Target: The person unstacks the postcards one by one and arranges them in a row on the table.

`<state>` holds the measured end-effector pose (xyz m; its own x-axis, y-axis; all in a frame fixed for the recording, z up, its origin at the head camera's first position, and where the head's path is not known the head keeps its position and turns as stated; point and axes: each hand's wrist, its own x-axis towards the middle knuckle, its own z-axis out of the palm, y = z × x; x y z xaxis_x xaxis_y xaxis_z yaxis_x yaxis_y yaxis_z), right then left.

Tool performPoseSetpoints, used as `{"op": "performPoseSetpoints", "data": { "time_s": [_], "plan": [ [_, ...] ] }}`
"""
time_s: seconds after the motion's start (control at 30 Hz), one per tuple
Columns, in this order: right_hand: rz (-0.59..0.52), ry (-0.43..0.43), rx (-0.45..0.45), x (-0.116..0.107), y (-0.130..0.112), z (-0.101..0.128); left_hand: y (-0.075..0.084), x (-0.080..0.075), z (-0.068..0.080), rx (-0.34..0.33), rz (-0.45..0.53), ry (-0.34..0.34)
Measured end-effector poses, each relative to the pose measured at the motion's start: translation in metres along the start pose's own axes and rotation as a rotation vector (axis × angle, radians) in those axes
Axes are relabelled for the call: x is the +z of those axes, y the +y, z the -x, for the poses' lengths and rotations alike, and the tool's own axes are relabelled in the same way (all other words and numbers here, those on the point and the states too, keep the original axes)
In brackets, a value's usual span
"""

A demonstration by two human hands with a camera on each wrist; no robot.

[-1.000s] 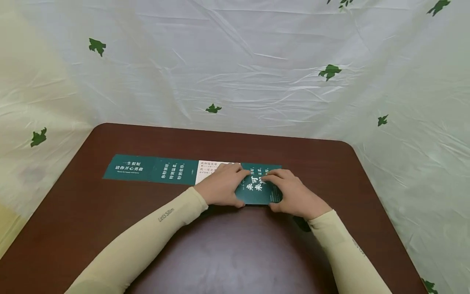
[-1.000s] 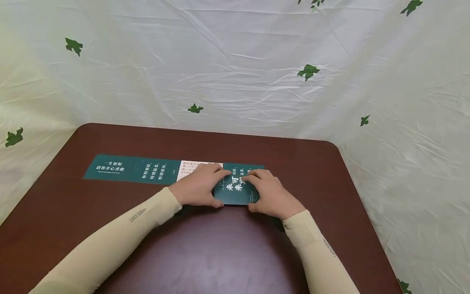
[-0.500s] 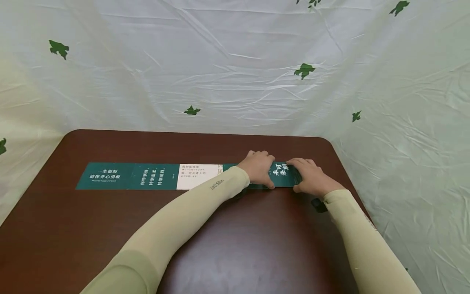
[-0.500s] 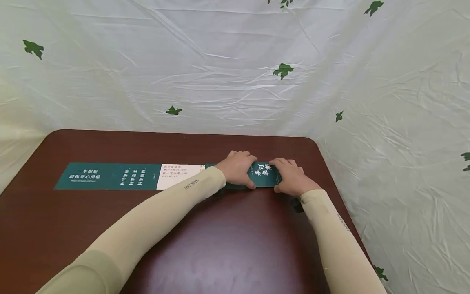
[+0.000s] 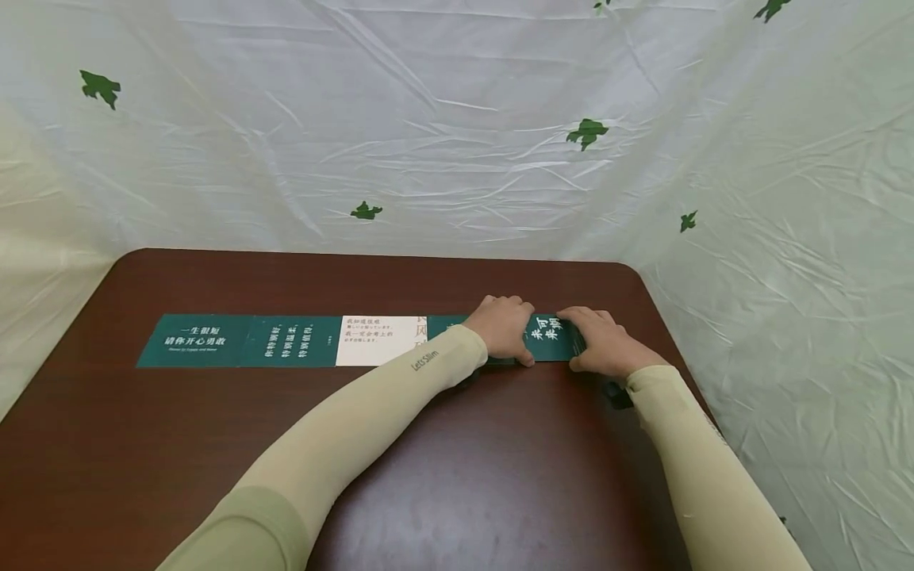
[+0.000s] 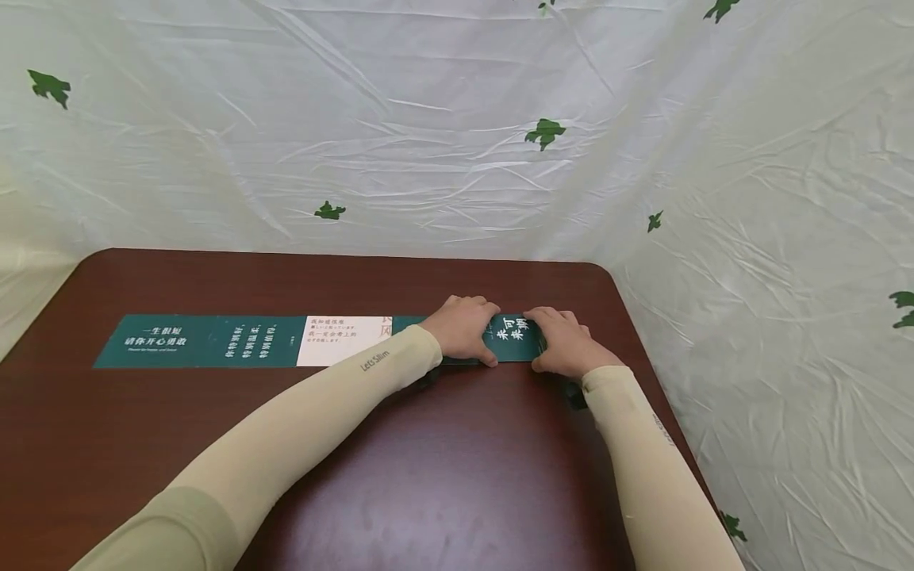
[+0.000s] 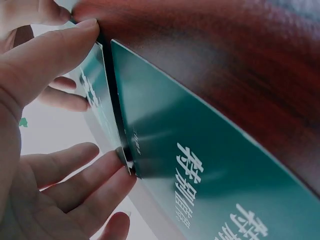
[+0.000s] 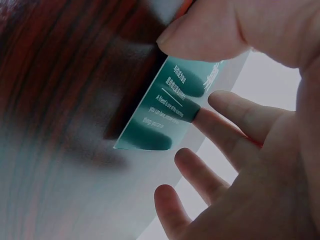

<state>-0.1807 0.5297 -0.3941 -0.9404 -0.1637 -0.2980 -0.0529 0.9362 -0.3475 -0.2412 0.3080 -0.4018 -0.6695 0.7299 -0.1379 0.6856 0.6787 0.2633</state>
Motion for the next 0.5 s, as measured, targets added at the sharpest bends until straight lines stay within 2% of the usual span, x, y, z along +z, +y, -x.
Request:
{"op": "performPoseSetpoints", "data": {
  "time_s": [0.23, 0.43, 0.5],
  "plan": [
    [0.025, 0.004, -0.016, -0.003, -0.0038, -0.0033, -0.0015, -0.0025, 0.0017, -0.025, 0.022, 0.013],
    [-0.003, -0.012, -0.012, -0.0018, -0.0029, -0.0043, -0.0029, -0.0019, 0.0025, -0.031, 0.035, 0.006],
    [-0.025, -0.003, -0.021, -0.0002, -0.0013, -0.0025, -0.0032, -0.0011, 0.004, -0.029, 0.071, 0.002]
  ]
}}
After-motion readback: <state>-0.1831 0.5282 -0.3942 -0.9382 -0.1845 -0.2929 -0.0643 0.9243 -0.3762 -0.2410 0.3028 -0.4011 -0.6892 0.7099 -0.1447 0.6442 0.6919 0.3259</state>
